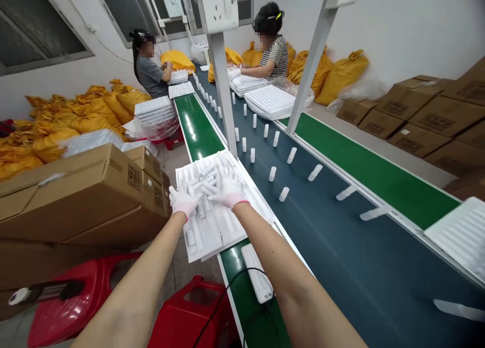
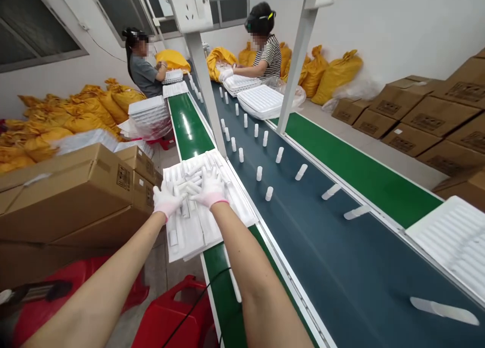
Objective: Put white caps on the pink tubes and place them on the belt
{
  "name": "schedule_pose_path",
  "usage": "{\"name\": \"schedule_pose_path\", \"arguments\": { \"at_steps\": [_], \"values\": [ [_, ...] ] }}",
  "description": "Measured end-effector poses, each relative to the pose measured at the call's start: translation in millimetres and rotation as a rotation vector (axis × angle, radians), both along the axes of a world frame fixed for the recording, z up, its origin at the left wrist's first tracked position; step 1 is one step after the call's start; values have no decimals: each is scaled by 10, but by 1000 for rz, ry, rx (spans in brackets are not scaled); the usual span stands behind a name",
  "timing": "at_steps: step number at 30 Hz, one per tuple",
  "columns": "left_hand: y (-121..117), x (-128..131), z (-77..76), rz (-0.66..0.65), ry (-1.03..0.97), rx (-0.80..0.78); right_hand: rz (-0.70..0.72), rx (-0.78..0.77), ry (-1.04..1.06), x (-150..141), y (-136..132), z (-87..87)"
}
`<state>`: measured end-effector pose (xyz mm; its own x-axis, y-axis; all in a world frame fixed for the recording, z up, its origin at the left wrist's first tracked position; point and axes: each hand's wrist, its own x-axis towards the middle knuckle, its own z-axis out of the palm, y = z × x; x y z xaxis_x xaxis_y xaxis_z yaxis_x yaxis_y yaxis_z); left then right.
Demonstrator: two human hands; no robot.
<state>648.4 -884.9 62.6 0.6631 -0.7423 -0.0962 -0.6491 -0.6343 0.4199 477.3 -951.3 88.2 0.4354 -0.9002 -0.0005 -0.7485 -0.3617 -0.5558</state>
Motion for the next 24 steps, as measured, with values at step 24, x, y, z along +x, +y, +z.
{"name": "schedule_pose_path", "arguments": {
  "at_steps": [24],
  "values": [
    [-37, -161, -49, -88, 115, 67, -103, 42, -119, 261, 402, -327]
  ]
}}
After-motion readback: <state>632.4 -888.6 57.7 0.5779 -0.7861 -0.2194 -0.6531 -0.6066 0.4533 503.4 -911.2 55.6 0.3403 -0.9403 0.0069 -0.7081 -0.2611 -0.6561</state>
